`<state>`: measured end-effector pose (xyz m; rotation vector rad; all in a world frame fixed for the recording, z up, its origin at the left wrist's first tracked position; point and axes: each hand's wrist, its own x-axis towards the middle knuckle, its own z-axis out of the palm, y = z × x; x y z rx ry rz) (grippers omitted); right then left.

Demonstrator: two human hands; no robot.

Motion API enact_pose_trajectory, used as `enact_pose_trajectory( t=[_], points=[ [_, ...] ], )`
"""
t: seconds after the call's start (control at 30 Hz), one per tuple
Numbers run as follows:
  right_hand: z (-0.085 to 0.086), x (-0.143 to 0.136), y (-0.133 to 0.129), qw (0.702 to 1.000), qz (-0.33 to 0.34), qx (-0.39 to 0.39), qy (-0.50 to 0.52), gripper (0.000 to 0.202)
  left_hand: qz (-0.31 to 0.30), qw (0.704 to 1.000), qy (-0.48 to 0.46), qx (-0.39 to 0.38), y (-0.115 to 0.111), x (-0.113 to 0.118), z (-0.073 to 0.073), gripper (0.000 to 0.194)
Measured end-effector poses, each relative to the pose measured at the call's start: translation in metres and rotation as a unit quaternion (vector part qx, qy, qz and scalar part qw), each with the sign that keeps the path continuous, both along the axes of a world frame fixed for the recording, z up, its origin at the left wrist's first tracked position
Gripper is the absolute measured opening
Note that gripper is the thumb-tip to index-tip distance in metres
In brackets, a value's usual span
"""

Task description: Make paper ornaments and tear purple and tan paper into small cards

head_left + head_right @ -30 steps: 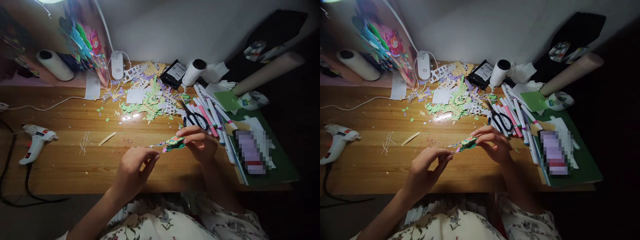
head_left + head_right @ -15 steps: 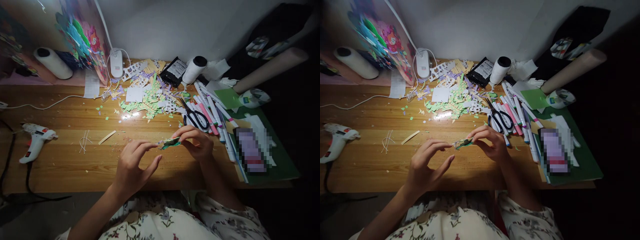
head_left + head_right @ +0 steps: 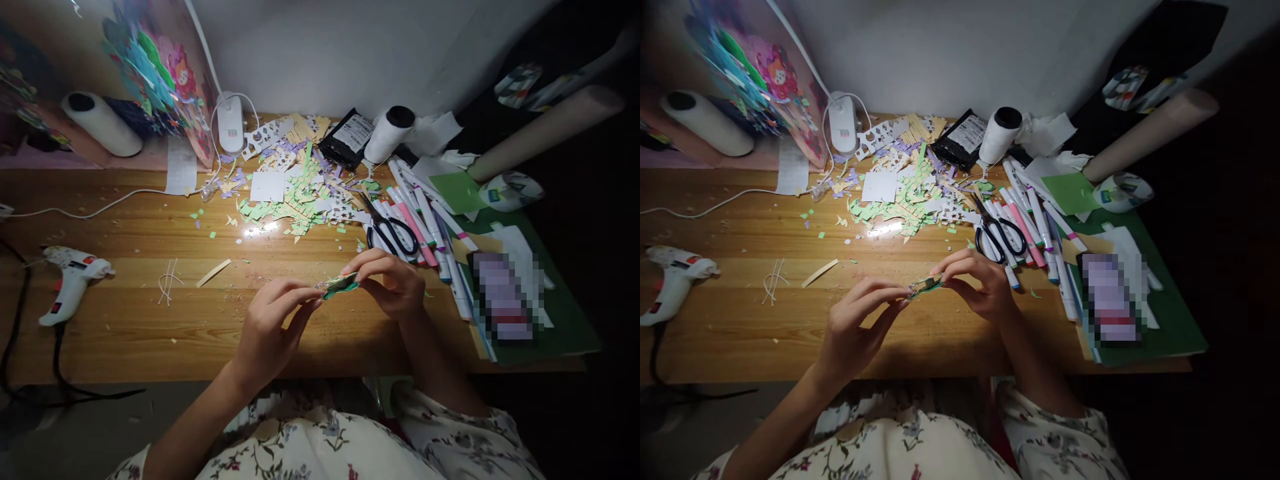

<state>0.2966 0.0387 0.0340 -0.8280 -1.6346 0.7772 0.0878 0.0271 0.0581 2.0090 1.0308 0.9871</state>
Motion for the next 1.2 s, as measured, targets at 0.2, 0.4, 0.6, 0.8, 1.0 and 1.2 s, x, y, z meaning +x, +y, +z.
enact_pose_trajectory(
  t=[0.2,0.4,0.6,0.8,1.0,1.2],
  points=[
    [-0.0029,-0.0009,0.0000,1.000,-0.008,-0.009,0.018,0.012,-0.012,1.000,-0.011,-0.020,-0.0010,0.0010,0.0019,0.017],
    [-0.0035,-0.0010,-0.0005,0.999,-0.003,-0.018,0.028,0.012,0.004,1.000,0.007,0.011,-0.0021,0.0013,0.0055,0.018],
    [-0.0036,-0.0011,-0.0010,0.999,-0.005,-0.022,0.026,0.013,0.011,0.999,0.026,0.037,-0.0015,0.0026,0.0051,0.016],
    [-0.0019,-0.0008,-0.0019,0.999,-0.012,-0.028,0.029,0.013,0.003,1.000,0.016,0.016,-0.0014,0.0027,0.0040,0.014],
    [-0.0019,-0.0008,-0.0016,0.999,-0.017,-0.023,0.024,0.011,0.014,1.000,0.017,0.022,-0.0016,0.0045,0.0032,0.012],
    [-0.0029,-0.0020,-0.0019,0.999,-0.004,-0.035,0.032,0.009,0.022,0.999,0.026,0.042,-0.0011,0.0036,0.0025,0.011]
  ],
)
